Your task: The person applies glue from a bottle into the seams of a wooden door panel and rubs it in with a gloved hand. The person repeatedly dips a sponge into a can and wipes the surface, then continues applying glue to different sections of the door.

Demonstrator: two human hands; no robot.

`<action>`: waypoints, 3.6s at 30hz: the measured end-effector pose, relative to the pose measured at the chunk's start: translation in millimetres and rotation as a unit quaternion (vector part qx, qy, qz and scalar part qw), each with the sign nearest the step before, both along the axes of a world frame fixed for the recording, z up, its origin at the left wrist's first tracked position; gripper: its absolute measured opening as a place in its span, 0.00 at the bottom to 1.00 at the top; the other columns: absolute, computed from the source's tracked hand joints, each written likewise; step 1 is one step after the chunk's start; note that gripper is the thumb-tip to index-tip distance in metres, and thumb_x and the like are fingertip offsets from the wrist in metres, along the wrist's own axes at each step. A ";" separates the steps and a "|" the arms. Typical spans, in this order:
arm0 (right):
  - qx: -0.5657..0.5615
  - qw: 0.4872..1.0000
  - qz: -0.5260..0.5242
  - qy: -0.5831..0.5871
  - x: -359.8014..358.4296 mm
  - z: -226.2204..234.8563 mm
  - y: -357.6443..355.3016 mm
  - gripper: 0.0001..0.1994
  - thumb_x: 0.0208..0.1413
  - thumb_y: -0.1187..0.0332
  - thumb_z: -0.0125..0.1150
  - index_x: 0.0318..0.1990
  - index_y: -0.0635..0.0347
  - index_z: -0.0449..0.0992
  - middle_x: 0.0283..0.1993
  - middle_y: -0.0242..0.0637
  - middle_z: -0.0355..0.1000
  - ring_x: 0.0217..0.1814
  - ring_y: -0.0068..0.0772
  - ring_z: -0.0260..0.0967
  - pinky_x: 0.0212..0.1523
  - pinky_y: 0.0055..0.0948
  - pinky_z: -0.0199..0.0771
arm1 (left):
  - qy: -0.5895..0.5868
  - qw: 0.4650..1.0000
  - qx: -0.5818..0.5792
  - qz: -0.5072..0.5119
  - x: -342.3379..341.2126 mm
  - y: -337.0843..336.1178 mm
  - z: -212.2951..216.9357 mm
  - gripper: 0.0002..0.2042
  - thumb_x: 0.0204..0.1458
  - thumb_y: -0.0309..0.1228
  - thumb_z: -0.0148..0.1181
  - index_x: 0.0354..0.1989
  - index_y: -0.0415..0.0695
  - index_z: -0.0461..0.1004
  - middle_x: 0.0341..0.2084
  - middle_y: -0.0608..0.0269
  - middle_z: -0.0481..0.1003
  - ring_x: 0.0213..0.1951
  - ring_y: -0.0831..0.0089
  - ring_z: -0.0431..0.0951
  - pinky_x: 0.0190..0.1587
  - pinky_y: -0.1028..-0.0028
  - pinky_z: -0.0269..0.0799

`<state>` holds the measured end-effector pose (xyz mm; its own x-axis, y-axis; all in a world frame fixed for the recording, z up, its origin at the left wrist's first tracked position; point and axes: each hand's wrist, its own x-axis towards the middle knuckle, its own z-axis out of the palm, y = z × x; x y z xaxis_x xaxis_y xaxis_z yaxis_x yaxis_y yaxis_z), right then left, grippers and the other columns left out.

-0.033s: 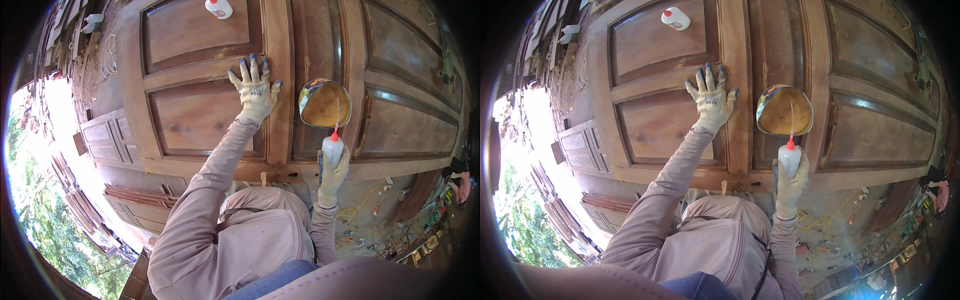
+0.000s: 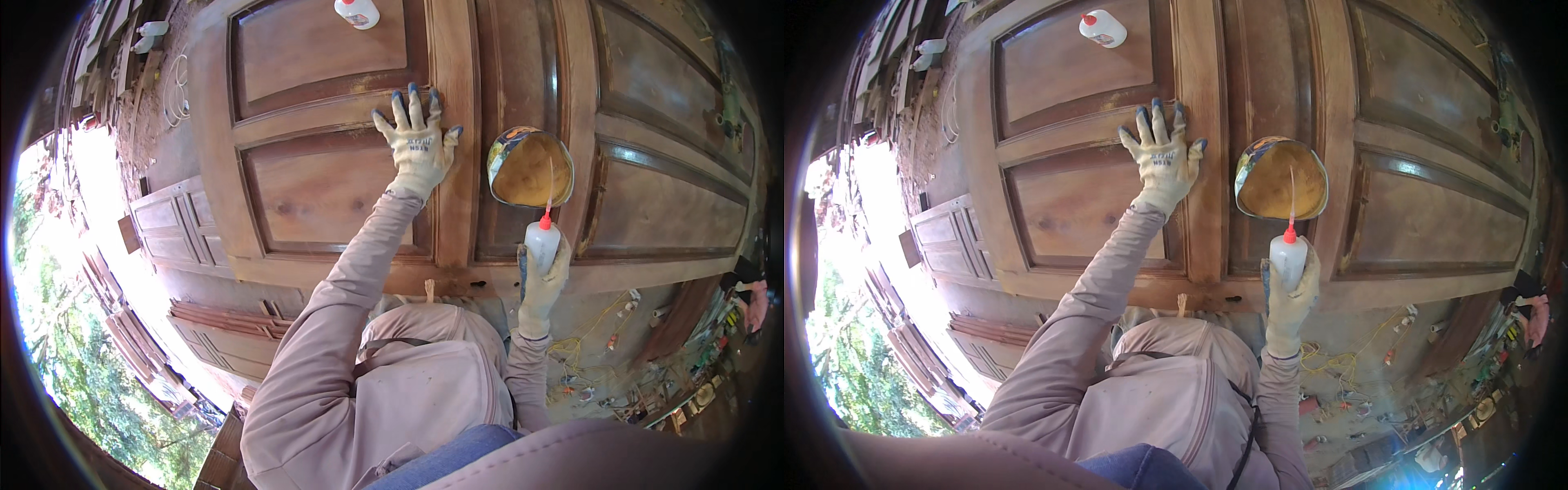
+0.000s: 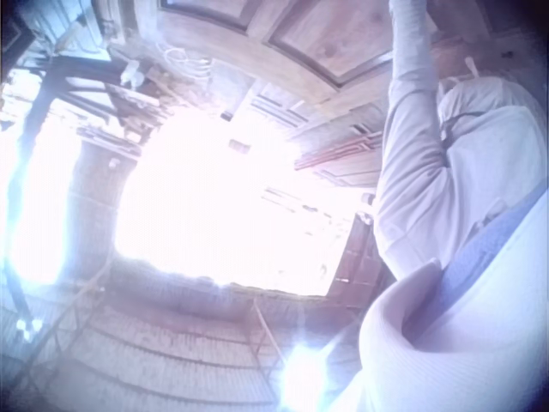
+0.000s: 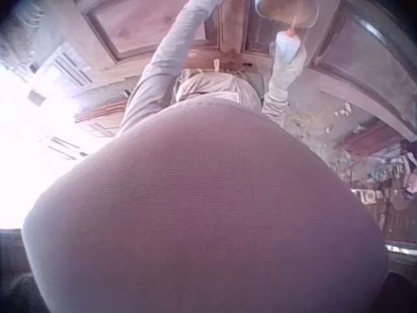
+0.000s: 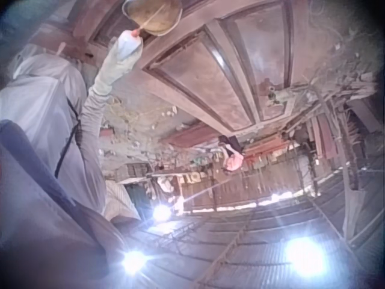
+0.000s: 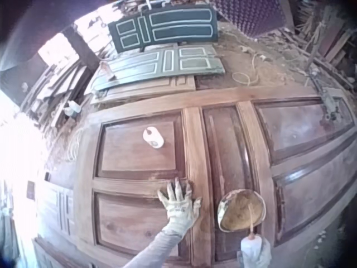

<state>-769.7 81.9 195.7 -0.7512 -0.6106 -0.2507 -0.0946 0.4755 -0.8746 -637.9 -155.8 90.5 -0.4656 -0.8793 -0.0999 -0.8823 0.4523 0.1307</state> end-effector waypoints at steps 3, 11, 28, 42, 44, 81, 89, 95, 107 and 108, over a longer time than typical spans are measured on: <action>-0.002 0.999 0.020 0.026 -2.5 -6.4 1.3 0.28 0.55 0.75 0.70 0.63 0.68 0.70 0.60 0.46 0.72 0.60 0.38 0.72 0.61 0.36 0.72 | 0.015 1.000 -0.004 -0.007 -4.6 -0.5 2.0 0.33 0.63 0.55 0.49 0.75 0.55 0.59 0.75 0.42 0.49 0.75 0.36 0.45 0.68 0.24 0.27; 0.005 0.997 0.039 0.061 -2.8 -8.6 -6.7 0.28 0.54 0.75 0.71 0.62 0.68 0.70 0.60 0.44 0.73 0.59 0.37 0.73 0.60 0.36 0.73 | 0.006 0.999 -0.048 -0.007 9.6 -12.3 -2.1 0.33 0.61 0.53 0.52 0.75 0.61 0.60 0.73 0.43 0.53 0.74 0.39 0.48 0.69 0.26 0.31; -0.014 0.999 -0.039 0.030 -8.4 1.3 -4.4 0.31 0.53 0.78 0.70 0.65 0.66 0.67 0.64 0.43 0.68 0.65 0.37 0.67 0.65 0.36 0.68 | -0.111 0.922 -0.004 -0.370 -92.2 45.2 49.4 0.07 0.51 0.37 0.66 0.38 0.61 0.85 0.46 0.72 0.75 0.51 0.67 0.72 0.45 0.59 0.66; -0.053 0.998 -0.041 -0.003 -8.2 -10.1 7.1 0.29 0.54 0.78 0.69 0.64 0.67 0.67 0.63 0.43 0.69 0.64 0.36 0.68 0.65 0.36 0.68 | 0.283 0.937 -0.202 0.023 -2.2 -31.0 -6.4 0.07 0.45 0.37 0.72 0.32 0.56 0.84 0.41 0.76 0.82 0.42 0.66 0.79 0.46 0.59 0.71; -0.040 0.999 -0.019 0.015 -10.4 -9.2 6.1 0.30 0.54 0.79 0.69 0.65 0.67 0.67 0.63 0.43 0.68 0.63 0.36 0.68 0.65 0.36 0.68 | 0.254 0.939 -0.232 0.025 8.8 -40.3 -19.1 0.08 0.48 0.39 0.70 0.36 0.54 0.85 0.43 0.73 0.82 0.46 0.65 0.79 0.52 0.56 0.69; -0.051 0.993 0.098 -0.040 24.9 -16.0 -54.4 0.32 0.52 0.76 0.73 0.65 0.68 0.67 0.63 0.44 0.69 0.61 0.34 0.70 0.63 0.33 0.71 | 0.069 0.985 0.010 -0.158 11.5 2.9 -2.4 0.39 0.60 0.55 0.53 0.71 0.37 0.59 0.72 0.51 0.60 0.74 0.58 0.57 0.72 0.31 0.30; -0.043 0.990 0.126 0.036 34.3 -37.2 -87.0 0.26 0.53 0.71 0.73 0.59 0.67 0.71 0.55 0.44 0.75 0.54 0.37 0.76 0.56 0.36 0.75 | 0.268 0.894 0.013 -0.359 9.5 13.6 -14.5 0.23 0.53 0.41 0.63 0.56 0.46 0.76 0.57 0.56 0.75 0.64 0.59 0.71 0.74 0.41 0.47; 0.057 0.950 0.192 0.241 35.6 -31.0 -115.9 0.30 0.52 0.59 0.74 0.58 0.67 0.72 0.50 0.49 0.78 0.49 0.47 0.80 0.48 0.38 0.79 | 0.326 0.943 -0.058 -0.036 97.4 -0.1 -13.7 0.07 0.47 0.36 0.70 0.30 0.51 0.77 0.33 0.64 0.76 0.38 0.59 0.77 0.41 0.57 0.70; 0.120 0.914 0.235 0.307 38.9 -28.8 -141.7 0.27 0.52 0.56 0.73 0.54 0.63 0.73 0.44 0.48 0.79 0.41 0.48 0.81 0.39 0.41 0.81 | 0.267 0.946 -0.124 0.133 131.3 -10.8 -40.5 0.07 0.58 0.32 0.60 0.42 0.48 0.78 0.27 0.65 0.73 0.34 0.60 0.73 0.39 0.61 0.65; 0.114 0.911 0.236 0.318 38.0 -32.0 -141.9 0.27 0.52 0.56 0.73 0.54 0.63 0.73 0.44 0.48 0.79 0.41 0.48 0.81 0.39 0.41 0.81 | 0.263 0.947 -0.114 0.142 129.8 -11.0 -37.2 0.08 0.58 0.31 0.60 0.44 0.48 0.78 0.28 0.65 0.74 0.35 0.60 0.74 0.40 0.61 0.65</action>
<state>-731.7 -60.0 163.7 -0.4559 -0.8899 -0.0165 -0.7889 0.4127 -0.4553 -508.1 -166.8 53.3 -0.1387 -0.9476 0.2879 -0.8131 0.2749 0.5132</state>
